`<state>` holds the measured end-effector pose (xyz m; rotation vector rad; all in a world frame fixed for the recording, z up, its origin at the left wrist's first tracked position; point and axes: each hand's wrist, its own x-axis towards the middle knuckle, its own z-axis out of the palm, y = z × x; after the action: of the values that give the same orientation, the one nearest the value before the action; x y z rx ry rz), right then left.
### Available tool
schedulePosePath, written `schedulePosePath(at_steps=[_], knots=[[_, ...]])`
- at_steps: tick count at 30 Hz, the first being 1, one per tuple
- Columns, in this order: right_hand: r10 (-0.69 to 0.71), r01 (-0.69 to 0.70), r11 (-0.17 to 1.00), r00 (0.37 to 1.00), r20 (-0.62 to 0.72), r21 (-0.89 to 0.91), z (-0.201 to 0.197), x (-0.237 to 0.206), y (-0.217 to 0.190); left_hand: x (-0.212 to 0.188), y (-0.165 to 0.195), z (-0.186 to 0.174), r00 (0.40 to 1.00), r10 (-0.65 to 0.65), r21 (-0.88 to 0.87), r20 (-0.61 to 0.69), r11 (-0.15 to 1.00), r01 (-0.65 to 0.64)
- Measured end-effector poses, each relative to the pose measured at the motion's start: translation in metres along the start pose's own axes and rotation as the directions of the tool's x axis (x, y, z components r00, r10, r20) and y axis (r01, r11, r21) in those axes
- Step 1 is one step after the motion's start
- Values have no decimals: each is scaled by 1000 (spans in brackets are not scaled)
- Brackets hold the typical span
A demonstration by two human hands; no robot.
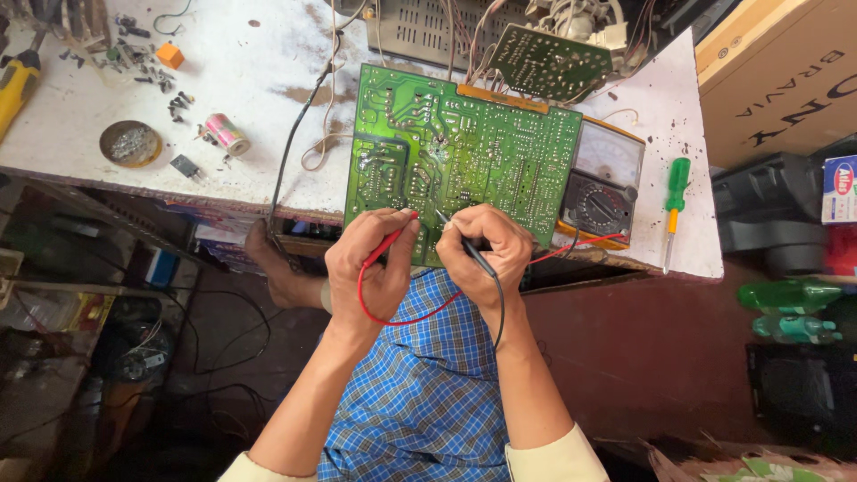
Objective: The person uses a soldering iron to touch several points on a green circuit board, then uses a multimeter with red and black probes to test continuity across multiple solder joints. The board remains on the workbench during the process.
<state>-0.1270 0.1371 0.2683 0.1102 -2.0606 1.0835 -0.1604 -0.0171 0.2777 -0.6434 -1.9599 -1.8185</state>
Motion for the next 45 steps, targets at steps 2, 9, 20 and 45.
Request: schedulePosePath(at_steps=[2,9,20,45], knots=[[-10,10,1000,1000,-1,1,0,1,0,0,0,0,1000,-10,0,10,1000,10],[-17,17,1000,1000,-1,-15,1,0,0,1,2,0,1000,-14,2,6,1000,14],[-13,13,1000,1000,3,1,0,1,0,3,1,-2,1000,-2,43,16,999,1],[-21,21,1000,1000,-8,3,-6,4,-7,-1,8,3,998,-43,56,44,998,40]])
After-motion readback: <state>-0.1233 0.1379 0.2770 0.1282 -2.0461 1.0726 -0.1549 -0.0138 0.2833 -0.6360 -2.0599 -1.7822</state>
